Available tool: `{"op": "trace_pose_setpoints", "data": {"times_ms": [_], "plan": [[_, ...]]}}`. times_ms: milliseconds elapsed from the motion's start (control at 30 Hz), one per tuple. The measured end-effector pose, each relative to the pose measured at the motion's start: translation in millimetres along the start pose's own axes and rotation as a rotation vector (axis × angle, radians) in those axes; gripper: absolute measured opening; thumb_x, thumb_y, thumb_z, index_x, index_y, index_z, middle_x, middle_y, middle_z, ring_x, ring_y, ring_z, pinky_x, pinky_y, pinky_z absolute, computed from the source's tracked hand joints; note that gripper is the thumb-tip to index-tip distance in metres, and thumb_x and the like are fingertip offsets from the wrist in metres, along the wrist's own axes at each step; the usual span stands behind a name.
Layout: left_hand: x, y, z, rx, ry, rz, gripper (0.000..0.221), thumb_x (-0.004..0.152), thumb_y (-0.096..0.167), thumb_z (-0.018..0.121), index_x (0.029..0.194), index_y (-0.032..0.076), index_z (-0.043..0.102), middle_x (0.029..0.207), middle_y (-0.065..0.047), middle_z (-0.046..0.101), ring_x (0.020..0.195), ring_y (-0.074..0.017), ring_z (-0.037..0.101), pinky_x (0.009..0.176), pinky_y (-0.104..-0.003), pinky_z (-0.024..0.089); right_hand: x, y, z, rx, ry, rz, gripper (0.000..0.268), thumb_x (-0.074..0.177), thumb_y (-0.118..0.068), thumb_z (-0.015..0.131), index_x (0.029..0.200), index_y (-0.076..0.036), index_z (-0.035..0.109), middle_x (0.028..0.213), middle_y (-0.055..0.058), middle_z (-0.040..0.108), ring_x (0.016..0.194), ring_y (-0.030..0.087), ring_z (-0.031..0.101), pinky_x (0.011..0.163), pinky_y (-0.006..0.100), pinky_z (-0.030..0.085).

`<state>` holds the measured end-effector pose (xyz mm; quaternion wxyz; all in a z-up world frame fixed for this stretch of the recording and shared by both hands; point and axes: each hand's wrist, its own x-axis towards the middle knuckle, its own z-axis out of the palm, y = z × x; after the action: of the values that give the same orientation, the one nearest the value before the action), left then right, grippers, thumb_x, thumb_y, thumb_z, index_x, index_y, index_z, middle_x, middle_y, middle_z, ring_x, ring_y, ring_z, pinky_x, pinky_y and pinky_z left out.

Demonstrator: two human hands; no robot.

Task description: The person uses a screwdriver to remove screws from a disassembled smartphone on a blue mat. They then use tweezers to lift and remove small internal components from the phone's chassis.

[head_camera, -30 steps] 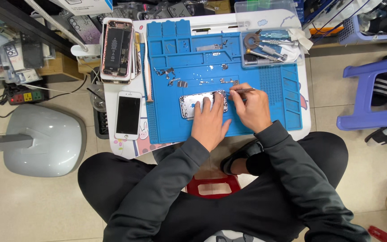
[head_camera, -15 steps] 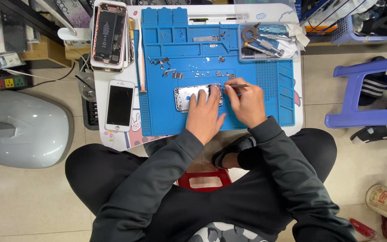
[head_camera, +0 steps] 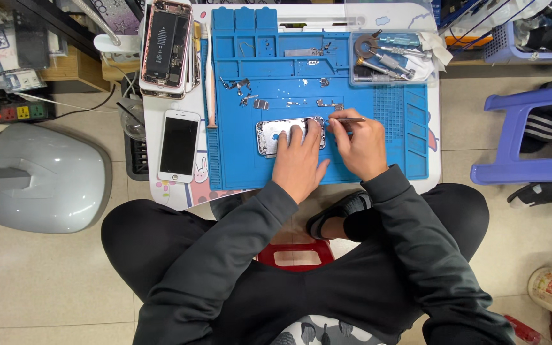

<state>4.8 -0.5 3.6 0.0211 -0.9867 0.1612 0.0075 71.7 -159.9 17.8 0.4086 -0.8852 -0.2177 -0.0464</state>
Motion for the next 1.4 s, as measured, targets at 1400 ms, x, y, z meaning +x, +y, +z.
{"op": "trace_pose_setpoints", "data": {"times_ms": [1400], "plan": [[-0.7,-9.3,0.3,-0.078,0.110,0.017,0.071,0.101,0.058,0.058,0.149,0.006,0.054,0.146,-0.013,0.046,0.126,-0.0273,0.049,0.103,-0.050,0.044,-2.5,-2.4,-9.1,-0.070,-0.078,-0.005,0.005,0.104,-0.003,0.070,0.107,-0.001,0.074,0.086,0.017,0.078,0.076,0.030,0.077,0.056,0.033,0.061]]}}
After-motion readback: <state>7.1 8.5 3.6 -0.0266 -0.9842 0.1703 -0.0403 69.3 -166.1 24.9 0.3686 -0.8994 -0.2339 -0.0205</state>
